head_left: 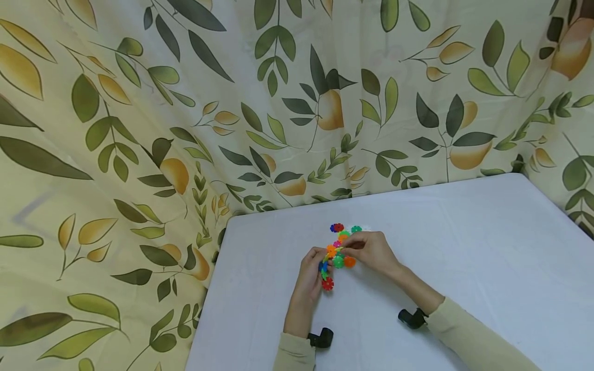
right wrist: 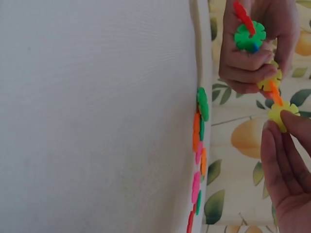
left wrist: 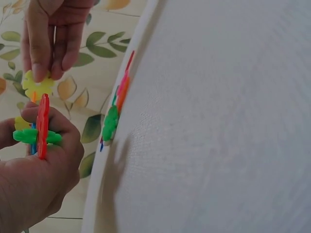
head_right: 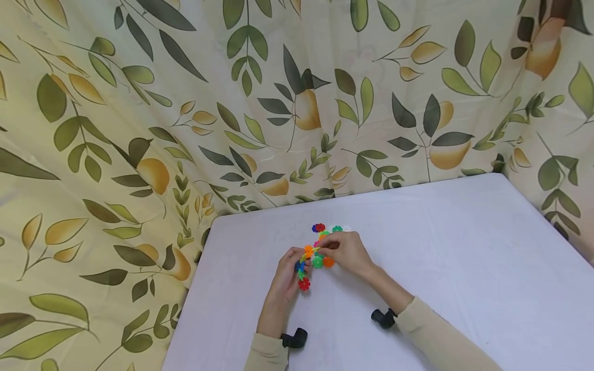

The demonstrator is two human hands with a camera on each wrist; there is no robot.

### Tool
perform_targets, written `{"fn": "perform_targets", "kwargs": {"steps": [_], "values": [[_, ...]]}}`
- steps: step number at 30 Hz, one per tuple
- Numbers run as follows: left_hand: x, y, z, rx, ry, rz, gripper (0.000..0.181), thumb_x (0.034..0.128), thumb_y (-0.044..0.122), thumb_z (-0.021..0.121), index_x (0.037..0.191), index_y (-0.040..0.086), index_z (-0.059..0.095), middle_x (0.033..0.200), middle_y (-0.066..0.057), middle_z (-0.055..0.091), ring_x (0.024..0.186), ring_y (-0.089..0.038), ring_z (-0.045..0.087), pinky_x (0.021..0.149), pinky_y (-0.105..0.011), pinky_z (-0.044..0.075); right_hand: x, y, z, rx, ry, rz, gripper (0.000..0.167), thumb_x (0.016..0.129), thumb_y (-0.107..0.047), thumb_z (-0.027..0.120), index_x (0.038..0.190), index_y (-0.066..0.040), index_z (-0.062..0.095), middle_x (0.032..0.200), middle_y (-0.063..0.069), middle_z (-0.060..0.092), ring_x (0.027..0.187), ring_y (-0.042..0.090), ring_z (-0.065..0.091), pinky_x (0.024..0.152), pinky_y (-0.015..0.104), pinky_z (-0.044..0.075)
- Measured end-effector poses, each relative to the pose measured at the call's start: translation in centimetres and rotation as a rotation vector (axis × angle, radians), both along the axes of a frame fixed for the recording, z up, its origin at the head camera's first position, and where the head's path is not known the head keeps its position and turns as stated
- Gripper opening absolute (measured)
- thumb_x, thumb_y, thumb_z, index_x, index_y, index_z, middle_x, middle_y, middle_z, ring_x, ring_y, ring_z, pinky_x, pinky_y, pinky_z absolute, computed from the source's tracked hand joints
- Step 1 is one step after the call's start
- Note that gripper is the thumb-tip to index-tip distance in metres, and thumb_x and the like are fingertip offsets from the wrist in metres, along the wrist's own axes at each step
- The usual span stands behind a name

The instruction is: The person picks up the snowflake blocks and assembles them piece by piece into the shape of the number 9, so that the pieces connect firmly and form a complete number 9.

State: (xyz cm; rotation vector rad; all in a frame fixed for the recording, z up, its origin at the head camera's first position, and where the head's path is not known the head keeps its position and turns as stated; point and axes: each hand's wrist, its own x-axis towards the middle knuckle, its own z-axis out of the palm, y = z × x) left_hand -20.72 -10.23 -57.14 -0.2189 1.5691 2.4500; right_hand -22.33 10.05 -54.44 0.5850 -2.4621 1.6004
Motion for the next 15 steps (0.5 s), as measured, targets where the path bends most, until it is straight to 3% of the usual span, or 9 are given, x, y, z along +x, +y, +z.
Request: {"fn": "perform_targets", "kwargs": {"steps": [9,15], "values": [[0.20,0.41,-0.18,0.035,0.023,0.008,0.010,0.1050,0.010,0.057,0.096,0.007,0.059,0.103,-0.009,0.056,0.081,-0.014,0.057,0.067,-0.018,0.050,0.31,-0.38,-0.38,0.012,0.175,-0.004,0.017,0.078,0.001,0.090,0.087,-0.012,0.083,0.081,-0.007,0.075,0.072,0.008,0.068,0.064,0.024,0.058],[0.37,0.75,-0.05,0.074,0.034,0.015,0.014,0.1085,0.011,0.051,0.096,0.008,0.056,0.105,-0.009,0.054,0.078,-0.013,0.055,0.064,-0.017,0.048,0.31,-0.69,-0.42,0.002,0.183,-0.012,0.016,0.079,0.000,0.089,0.086,-0.012,0.083,0.079,-0.008,0.074,0.071,0.007,0.067,0.065,0.023,0.059]]}}
